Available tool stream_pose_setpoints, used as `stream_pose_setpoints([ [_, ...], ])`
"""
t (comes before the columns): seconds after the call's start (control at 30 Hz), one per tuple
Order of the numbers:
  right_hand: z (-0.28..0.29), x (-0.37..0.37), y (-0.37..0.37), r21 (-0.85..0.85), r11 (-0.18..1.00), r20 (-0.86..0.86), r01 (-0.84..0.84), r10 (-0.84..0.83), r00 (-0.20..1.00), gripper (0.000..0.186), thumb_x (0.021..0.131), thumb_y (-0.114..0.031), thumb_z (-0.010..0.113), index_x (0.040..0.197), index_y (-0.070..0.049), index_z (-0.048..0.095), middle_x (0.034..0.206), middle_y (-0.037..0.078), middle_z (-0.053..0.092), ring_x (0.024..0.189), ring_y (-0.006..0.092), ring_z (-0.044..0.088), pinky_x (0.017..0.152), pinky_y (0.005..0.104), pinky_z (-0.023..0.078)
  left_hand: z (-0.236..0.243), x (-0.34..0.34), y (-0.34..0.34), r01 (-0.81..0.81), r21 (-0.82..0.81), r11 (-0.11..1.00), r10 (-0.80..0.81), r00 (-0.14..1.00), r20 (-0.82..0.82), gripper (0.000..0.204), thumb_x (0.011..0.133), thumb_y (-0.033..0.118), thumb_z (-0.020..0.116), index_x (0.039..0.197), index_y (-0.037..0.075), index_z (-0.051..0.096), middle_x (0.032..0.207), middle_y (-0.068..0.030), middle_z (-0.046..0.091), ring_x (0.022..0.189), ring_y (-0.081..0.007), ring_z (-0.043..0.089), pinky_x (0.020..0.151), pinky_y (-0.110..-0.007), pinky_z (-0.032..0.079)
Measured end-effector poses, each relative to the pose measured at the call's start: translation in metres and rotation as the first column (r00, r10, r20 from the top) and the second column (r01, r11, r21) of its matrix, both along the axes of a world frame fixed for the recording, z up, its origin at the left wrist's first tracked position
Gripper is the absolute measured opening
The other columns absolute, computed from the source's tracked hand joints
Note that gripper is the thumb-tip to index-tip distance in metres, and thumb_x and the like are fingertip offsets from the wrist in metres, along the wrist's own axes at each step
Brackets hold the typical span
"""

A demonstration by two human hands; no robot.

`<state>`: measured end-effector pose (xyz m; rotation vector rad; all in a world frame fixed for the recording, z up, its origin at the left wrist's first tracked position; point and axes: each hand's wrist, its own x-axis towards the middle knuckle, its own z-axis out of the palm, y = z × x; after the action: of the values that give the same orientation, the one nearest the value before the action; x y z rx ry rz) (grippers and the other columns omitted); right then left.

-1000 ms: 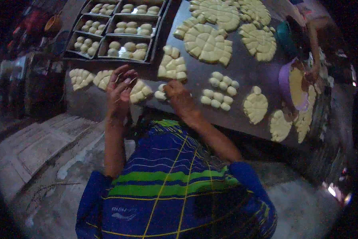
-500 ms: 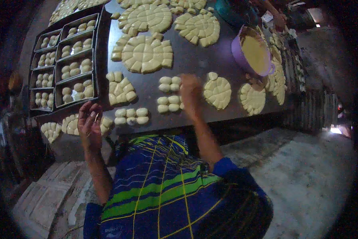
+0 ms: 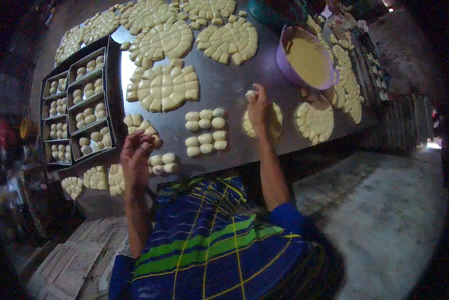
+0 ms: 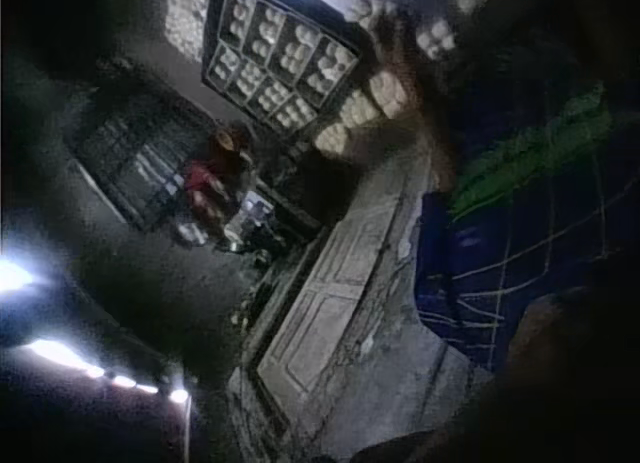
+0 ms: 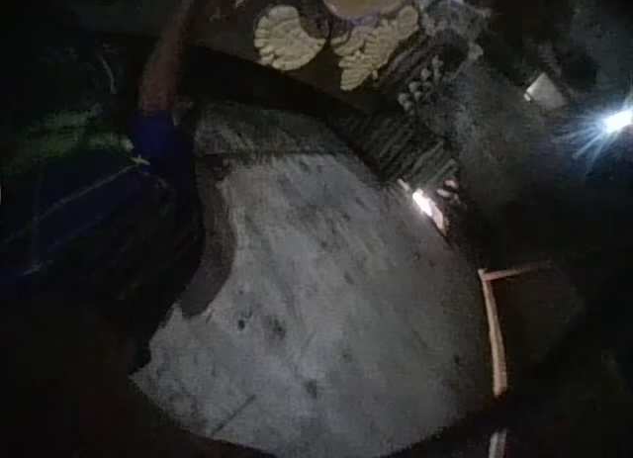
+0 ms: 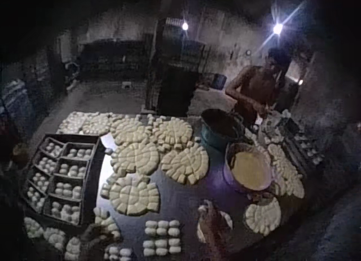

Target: The person picks up small dough balls from a metal table, flattens them, adds dark filling from a bowl by hand, and rolls them into rounded shapes.

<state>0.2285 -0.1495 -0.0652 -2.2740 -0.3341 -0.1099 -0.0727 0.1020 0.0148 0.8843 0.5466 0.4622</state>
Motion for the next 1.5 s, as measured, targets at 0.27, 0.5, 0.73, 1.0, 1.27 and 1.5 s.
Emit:
stream_pose_setpoints([
  [0.27, 0.095, -0.112, 0.018, 0.718, 0.675, -0.431, -0.17, 0.622, 0.653, 0.034, 0.089, -0.003, 0.063, 0.122, -0.002, 0.06, 0.118, 0.01, 0.064, 0.106, 0.0204, 0.062, 0.093, 0.0328, 0.05, 0.048, 0.094, -0.108, 0.002, 0.851, 0.525, 0.139, 0.986, -0.088, 0.029, 0.09, 0.012, 0.063, 0.118, 0.003, 0.059, 0.119, -0.0117, 0.063, 0.112, -0.024, 0.06, 0.101, -0.036, 0.043],
  [0.5, 0.091, -0.138, -0.089, 0.764, 0.637, -0.507, -0.098, 0.688, 0.519, 0.036, 0.087, -0.013, 0.068, 0.121, -0.002, 0.06, 0.116, 0.009, 0.063, 0.106, 0.0196, 0.06, 0.092, 0.0336, 0.049, 0.071, 0.142, -0.157, -0.184, 0.982, -0.036, -0.158, 0.972, 0.177, 0.026, 0.074, 0.022, 0.077, 0.092, 0.005, 0.069, 0.085, -0.0095, 0.068, 0.085, -0.0295, 0.068, 0.076, -0.041, 0.054],
  [0.73, 0.076, -0.115, -0.141, 0.795, 0.607, -0.472, 0.001, 0.617, 0.63, 0.038, 0.085, -0.021, 0.071, 0.117, -0.003, 0.061, 0.11, 0.006, 0.064, 0.102, 0.0184, 0.06, 0.089, 0.0337, 0.049, 0.071, 0.192, -0.212, 0.332, 0.844, 0.422, -0.599, 0.8, -0.015, 0.048, 0.08, 0.033, 0.072, 0.115, 0.003, 0.059, 0.109, -0.015, 0.064, 0.099, -0.033, 0.064, 0.083, -0.04, 0.05],
  [1.0, 0.158, 0.125, -0.207, 0.396, 0.87, -0.404, -0.294, 0.452, 0.795, 0.031, 0.087, -0.014, 0.07, 0.116, -0.002, 0.067, 0.11, 0.004, 0.068, 0.097, 0.0127, 0.062, 0.085, 0.0329, 0.052, 0.051, 0.193, -0.207, 0.512, 0.322, 0.796, -0.445, 0.857, -0.262, 0.031, 0.096, 0.026, 0.057, 0.118, 0.003, 0.059, 0.119, -0.0082, 0.062, 0.114, -0.0186, 0.055, 0.098, -0.033, 0.042],
  [1.27, 0.122, 0.298, -0.199, -0.35, 0.45, -0.32, -0.822, 0.767, 0.556, 0.018, 0.083, -0.014, 0.068, 0.099, -0.01, 0.073, 0.095, 0.011, 0.072, 0.078, 0.0224, 0.068, 0.068, 0.0347, 0.052, 0.027, 0.147, -0.173, 0.201, 0.408, 0.891, 0.005, 0.893, -0.45, 0.024, 0.094, 0.024, 0.061, 0.109, 0.005, 0.063, 0.106, -0.0044, 0.065, 0.102, -0.0159, 0.057, 0.091, -0.032, 0.043],
  [1.5, 0.088, 0.332, -0.199, -0.163, 0.25, -0.312, -0.954, 0.904, 0.29, 0.023, 0.074, -0.007, 0.07, 0.097, -0.004, 0.073, 0.089, 0.013, 0.072, 0.079, 0.0222, 0.068, 0.071, 0.0347, 0.053, 0.014, 0.134, -0.186, 0.053, 0.336, 0.941, 0.135, 0.848, -0.512, 0.023, 0.093, 0.023, 0.061, 0.107, 0.006, 0.065, 0.104, -0.006, 0.065, 0.098, -0.0173, 0.06, 0.088, -0.032, 0.044],
])
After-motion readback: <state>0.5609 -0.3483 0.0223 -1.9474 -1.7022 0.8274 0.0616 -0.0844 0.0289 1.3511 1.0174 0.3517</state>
